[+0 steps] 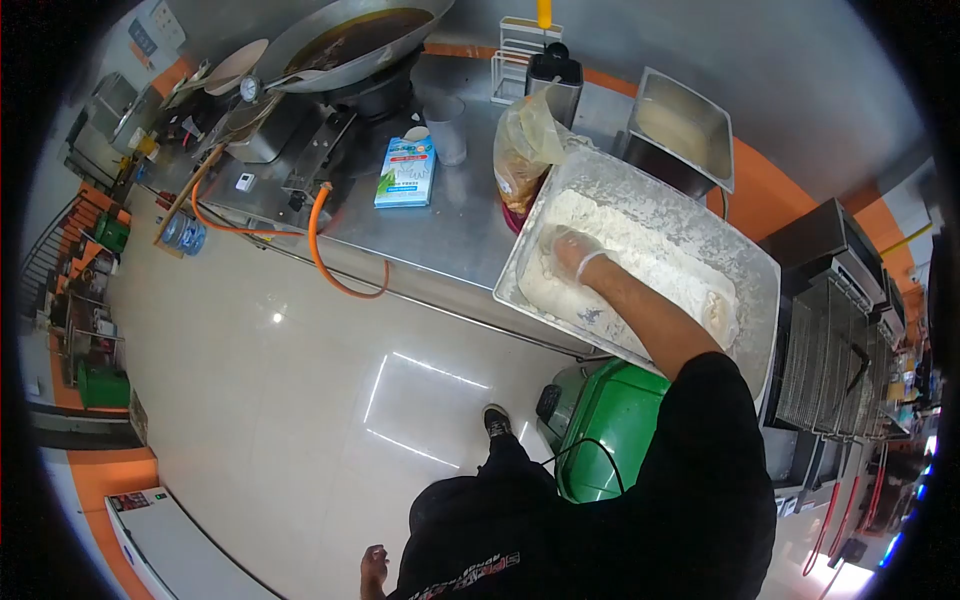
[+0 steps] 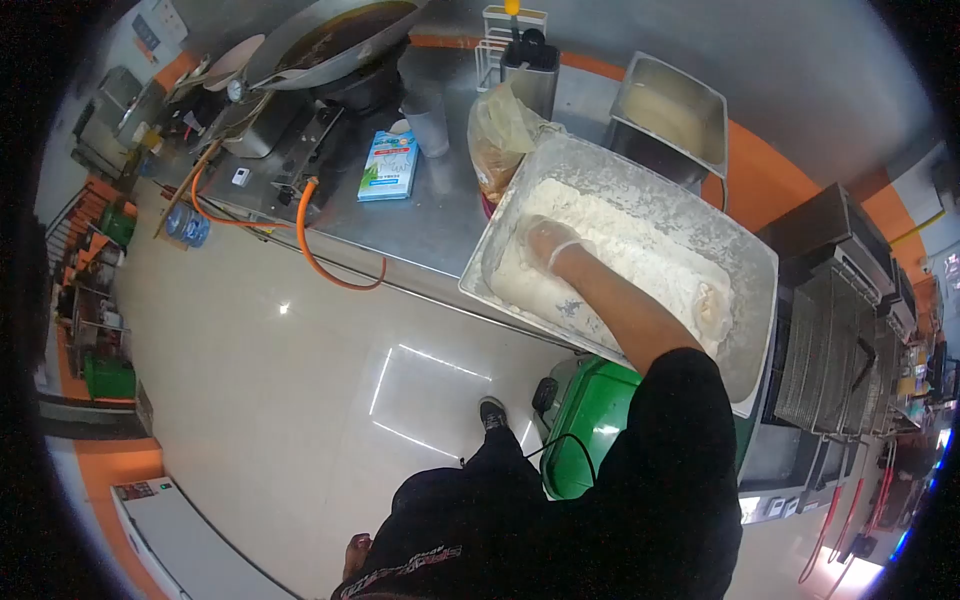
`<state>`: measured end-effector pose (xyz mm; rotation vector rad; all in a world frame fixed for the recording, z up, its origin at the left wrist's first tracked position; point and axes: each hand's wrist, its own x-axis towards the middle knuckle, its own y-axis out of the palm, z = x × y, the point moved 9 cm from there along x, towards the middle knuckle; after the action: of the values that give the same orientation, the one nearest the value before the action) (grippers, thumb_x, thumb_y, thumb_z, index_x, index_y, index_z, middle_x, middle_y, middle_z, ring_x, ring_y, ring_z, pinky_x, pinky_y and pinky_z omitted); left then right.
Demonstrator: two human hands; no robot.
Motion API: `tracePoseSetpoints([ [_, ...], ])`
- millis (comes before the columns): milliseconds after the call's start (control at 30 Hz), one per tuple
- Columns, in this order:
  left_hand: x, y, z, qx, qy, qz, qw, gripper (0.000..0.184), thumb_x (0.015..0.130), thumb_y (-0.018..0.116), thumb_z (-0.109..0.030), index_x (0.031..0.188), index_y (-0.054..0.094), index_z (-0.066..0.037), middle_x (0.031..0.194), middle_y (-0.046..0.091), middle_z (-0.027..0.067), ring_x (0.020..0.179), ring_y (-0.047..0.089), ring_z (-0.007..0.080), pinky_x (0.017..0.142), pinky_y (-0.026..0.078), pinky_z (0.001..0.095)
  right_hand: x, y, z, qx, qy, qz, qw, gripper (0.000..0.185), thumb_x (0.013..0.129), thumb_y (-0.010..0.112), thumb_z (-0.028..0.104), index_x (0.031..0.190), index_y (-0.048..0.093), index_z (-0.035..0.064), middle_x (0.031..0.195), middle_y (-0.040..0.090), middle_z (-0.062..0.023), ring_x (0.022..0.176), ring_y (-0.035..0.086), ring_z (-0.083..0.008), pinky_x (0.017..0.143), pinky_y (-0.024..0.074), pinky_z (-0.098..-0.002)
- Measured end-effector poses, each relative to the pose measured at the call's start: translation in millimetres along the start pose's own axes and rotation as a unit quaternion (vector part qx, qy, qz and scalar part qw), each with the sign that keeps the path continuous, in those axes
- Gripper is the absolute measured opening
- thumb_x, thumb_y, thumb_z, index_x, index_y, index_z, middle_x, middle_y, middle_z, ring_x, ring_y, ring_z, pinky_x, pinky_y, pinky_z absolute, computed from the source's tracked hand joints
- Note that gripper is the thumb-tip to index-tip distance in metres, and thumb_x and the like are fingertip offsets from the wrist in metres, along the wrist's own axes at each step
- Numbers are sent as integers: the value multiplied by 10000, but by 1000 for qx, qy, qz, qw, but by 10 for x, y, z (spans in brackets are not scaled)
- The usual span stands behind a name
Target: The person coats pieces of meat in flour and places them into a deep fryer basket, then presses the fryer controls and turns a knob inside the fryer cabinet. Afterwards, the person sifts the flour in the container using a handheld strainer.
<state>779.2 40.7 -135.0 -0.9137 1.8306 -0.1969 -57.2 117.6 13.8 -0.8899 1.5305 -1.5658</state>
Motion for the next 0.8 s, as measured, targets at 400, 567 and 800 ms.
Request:
tracePoseSetpoints([
  [400,101,6,65,6,9,29,1000,222,896,508,-101,1089,568,-8,903,613,109,782,613,194,683,541,309,-837,-523,-751,186,161,113,963,423,685,653,249,1050,654,36,1039,632,-217,943,612,-349,868,475,-396],
  [567,145,98,22,27,-20,52,998,227,896,508,-105,1092,568,-9,892,615,112,774,613,190,678,539,309,-1421,-34,-932,146,170,218,950,352,800,532,249,1054,636,28,945,636,-248,934,600,-371,871,454,-415],
  [800,280,37,-295,88,8,64,994,257,884,527,-124,1111,567,-10,910,620,121,760,617,191,686,529,305,-1554,-14,-491,68,86,7,994,358,791,567,247,1102,600,71,1050,555,-239,881,599,-356,844,477,-425],
])
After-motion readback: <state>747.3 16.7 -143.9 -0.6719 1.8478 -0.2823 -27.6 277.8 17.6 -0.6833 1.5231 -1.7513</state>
